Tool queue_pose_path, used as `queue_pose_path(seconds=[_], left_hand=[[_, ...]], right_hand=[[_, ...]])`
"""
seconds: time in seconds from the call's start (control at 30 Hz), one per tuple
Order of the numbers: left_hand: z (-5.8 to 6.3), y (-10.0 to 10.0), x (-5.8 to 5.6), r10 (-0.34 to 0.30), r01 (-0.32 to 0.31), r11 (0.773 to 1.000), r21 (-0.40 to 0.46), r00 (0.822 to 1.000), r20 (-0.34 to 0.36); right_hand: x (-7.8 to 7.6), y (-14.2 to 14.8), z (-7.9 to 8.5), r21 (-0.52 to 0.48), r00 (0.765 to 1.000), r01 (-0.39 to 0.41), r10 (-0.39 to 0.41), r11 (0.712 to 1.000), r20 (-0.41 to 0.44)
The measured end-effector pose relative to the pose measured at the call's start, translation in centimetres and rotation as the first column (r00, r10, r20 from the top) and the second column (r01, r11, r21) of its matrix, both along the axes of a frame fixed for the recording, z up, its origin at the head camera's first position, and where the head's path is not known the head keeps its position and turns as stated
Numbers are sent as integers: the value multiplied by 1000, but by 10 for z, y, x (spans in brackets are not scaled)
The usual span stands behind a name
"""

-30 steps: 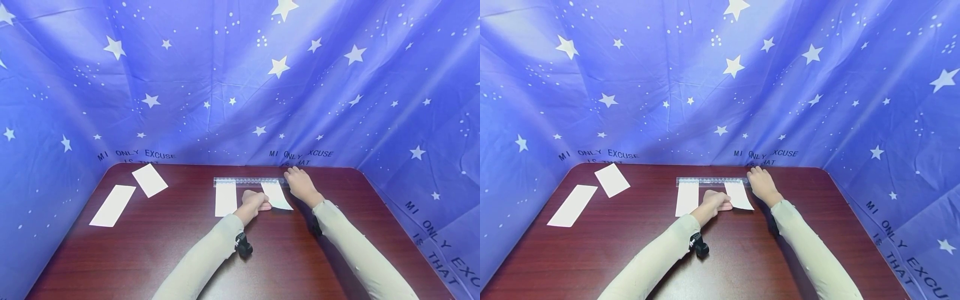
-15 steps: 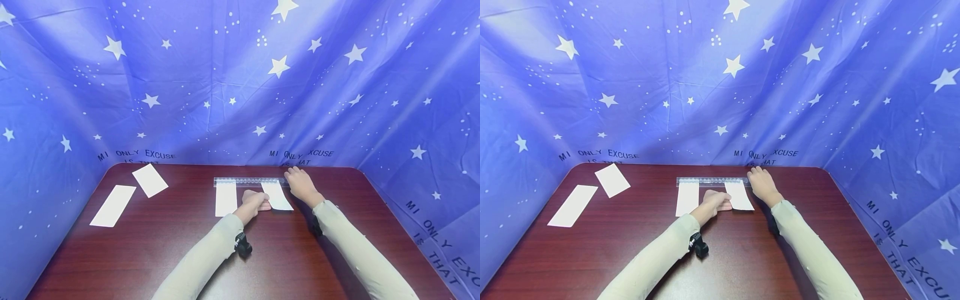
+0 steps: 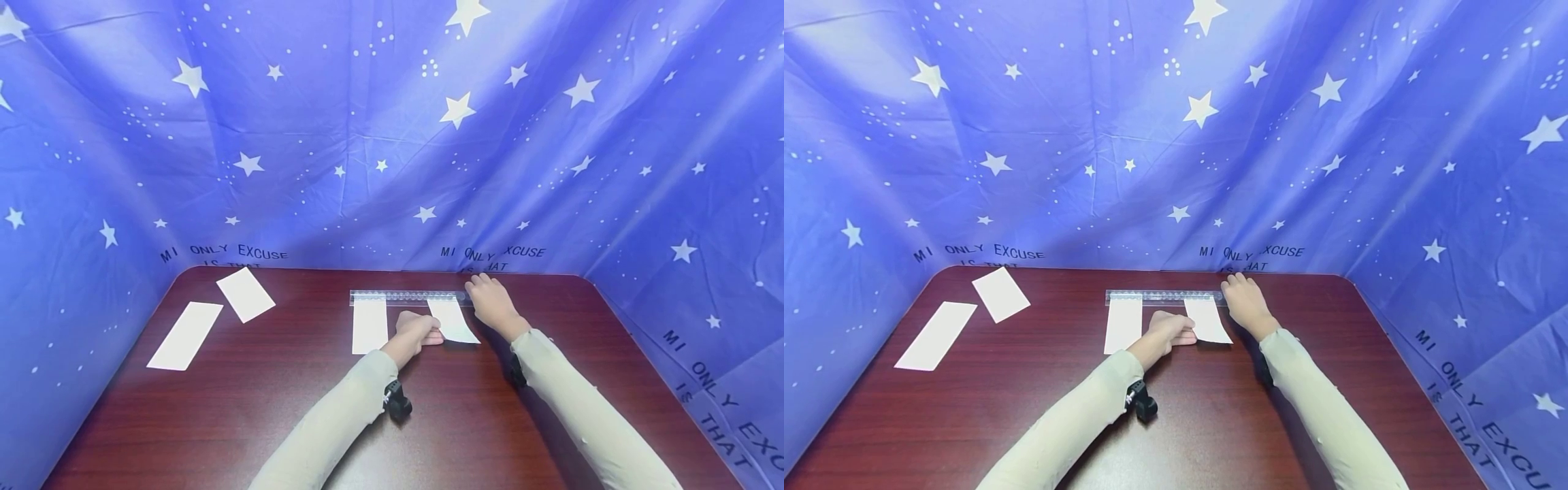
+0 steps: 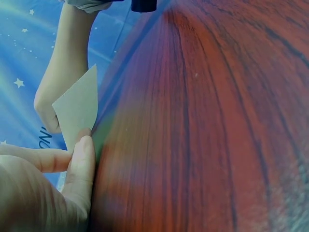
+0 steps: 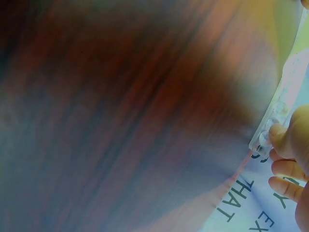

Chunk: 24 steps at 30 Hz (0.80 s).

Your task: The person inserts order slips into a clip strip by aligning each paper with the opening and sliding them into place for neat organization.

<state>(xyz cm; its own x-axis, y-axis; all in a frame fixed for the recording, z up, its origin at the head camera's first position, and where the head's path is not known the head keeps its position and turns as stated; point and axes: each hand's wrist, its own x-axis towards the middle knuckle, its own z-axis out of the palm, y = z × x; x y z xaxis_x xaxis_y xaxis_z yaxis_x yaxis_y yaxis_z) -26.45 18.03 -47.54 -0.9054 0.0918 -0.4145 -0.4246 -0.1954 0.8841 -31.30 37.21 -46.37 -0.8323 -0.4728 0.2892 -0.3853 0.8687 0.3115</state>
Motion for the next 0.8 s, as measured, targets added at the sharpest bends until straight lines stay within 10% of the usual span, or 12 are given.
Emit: queue_pose_path(seconds=[0.8], left_hand=[[-2,1,-1,10,-10,1000,-7,1000,8]], right_hand=[[1,-1,0,-10,1000,7,-7,1000,-4]])
